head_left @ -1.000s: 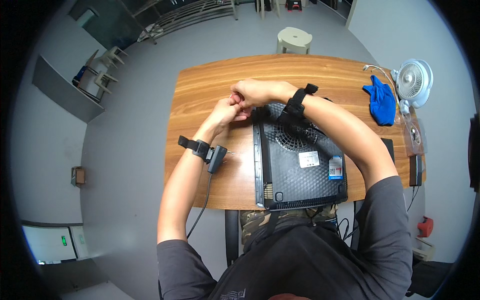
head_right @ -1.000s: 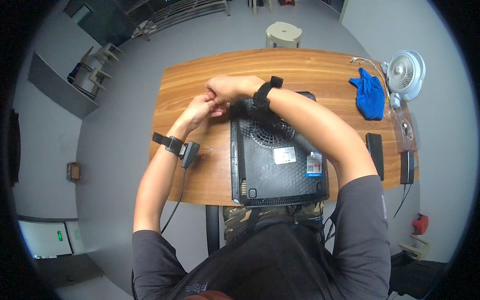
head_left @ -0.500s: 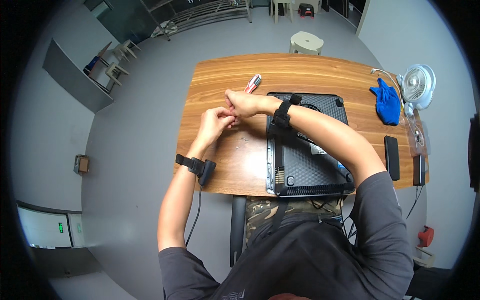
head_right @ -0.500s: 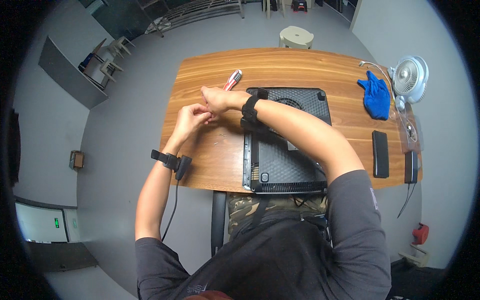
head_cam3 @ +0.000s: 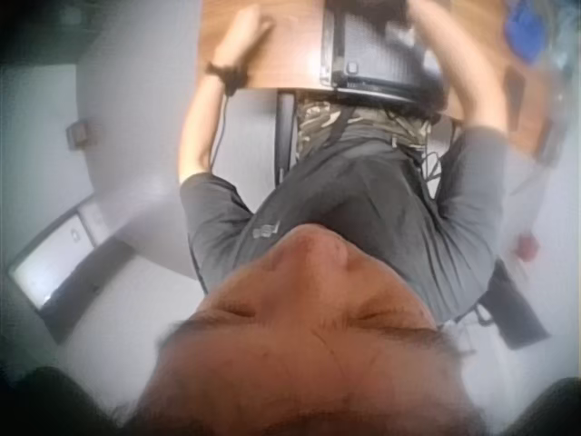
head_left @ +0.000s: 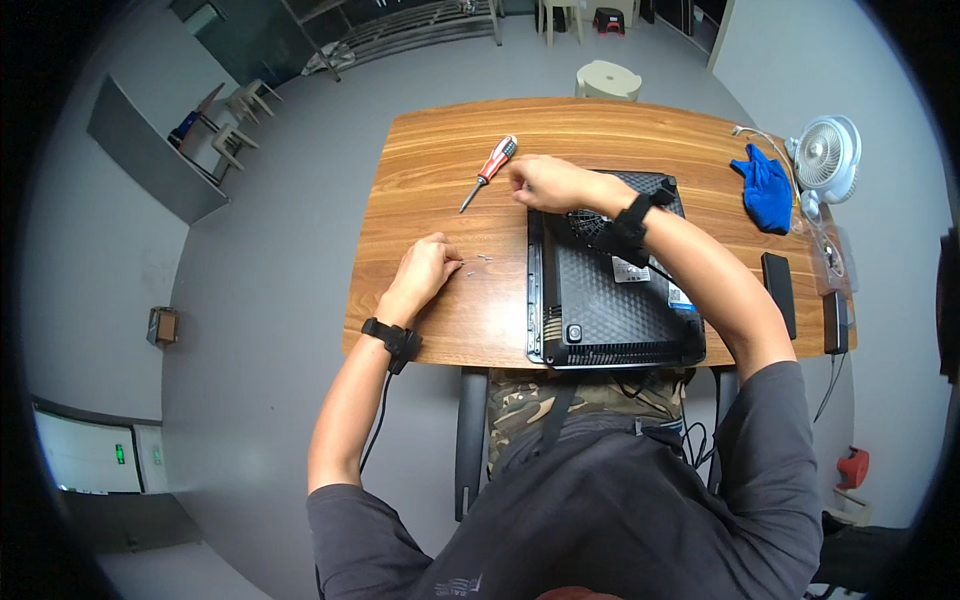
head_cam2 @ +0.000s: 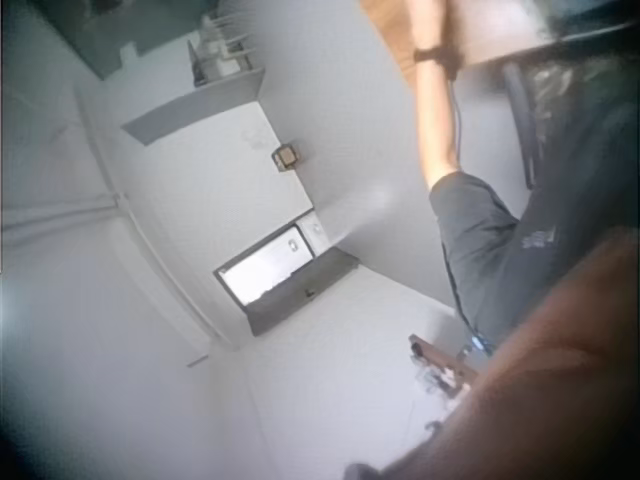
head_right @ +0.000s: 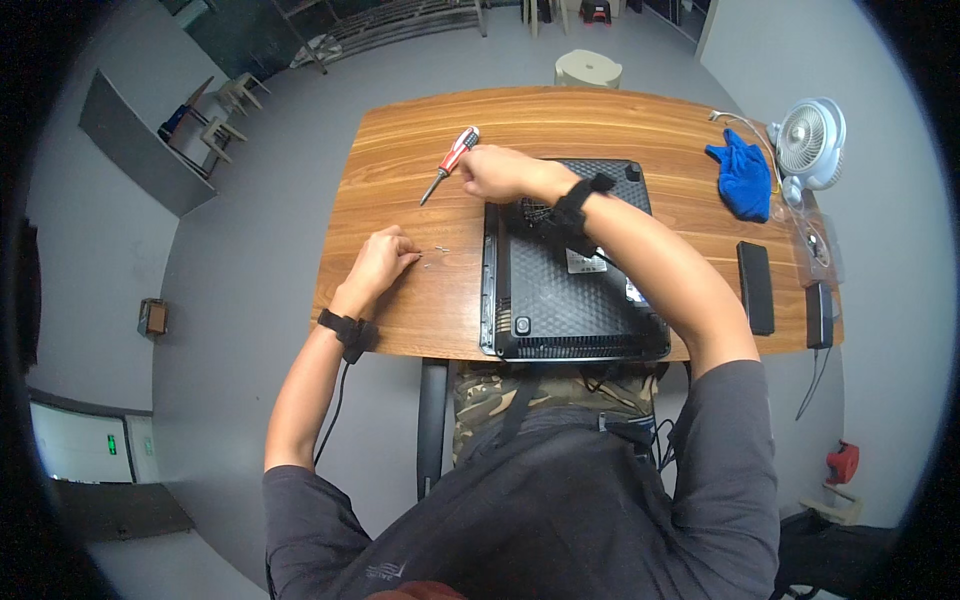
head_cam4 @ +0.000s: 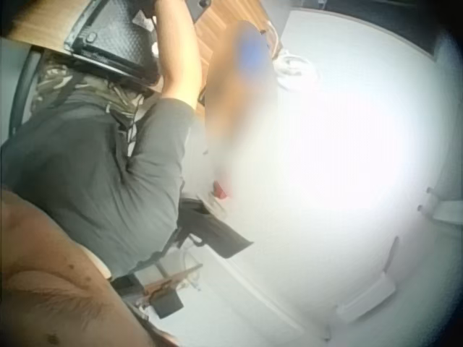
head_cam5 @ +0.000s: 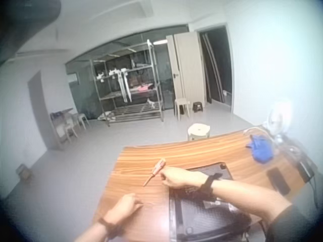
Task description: The person uses a screwdriver to remove screws from the bottom of a black electronic device, then pries off the bottom cover to reveal internal components including a copper heat sink and circuit board. The person continues to unscrew internal parts.
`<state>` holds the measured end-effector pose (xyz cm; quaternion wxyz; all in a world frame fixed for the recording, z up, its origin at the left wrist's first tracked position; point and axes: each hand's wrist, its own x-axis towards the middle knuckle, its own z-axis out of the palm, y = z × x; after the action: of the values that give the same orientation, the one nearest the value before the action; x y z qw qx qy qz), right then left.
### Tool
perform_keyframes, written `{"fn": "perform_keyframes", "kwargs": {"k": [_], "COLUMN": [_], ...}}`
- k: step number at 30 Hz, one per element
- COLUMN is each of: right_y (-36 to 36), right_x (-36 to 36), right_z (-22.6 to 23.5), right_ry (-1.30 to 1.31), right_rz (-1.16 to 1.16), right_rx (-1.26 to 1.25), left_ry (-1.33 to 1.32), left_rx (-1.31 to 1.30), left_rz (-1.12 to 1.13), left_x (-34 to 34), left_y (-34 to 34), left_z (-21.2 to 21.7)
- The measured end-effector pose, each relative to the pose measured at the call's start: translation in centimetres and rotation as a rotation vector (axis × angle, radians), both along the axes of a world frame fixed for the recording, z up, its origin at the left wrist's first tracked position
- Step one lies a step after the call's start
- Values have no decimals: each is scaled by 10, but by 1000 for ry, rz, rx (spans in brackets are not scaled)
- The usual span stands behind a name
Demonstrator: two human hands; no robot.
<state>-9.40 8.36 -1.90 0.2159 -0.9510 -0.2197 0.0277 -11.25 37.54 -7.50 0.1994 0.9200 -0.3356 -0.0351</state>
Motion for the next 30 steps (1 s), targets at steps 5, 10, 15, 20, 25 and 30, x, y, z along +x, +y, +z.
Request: {"fn": "perform_keyframes", "kwargs": {"k": [5, 10, 15, 20, 25, 30], "right_y": [-34, -59, -97, -145, -182, -172], "right_x": [-38, -72, -103, -126, -135, -141], "right_z": [14, 15, 15, 4, -41, -62], "right_ry": [-57, -108, -176, -236, -206, -126], "right_rz": [-106, -115, -158, -335, -512, -510], "right_rx": [18, 29, 116, 91, 38, 158], "left_ry": [-68, -92, -19, 103, 348, 178], "left_rx": [2, 8, 2, -267, -221, -80], "left_rz": [-29, -49, -39, 100, 111, 42], "left_x": [-6, -12, -5, -8, -28, -14], "left_y": [6, 7, 5, -32, -105, -135], "left_z": [-11, -4, 11, 23, 29, -1]}}
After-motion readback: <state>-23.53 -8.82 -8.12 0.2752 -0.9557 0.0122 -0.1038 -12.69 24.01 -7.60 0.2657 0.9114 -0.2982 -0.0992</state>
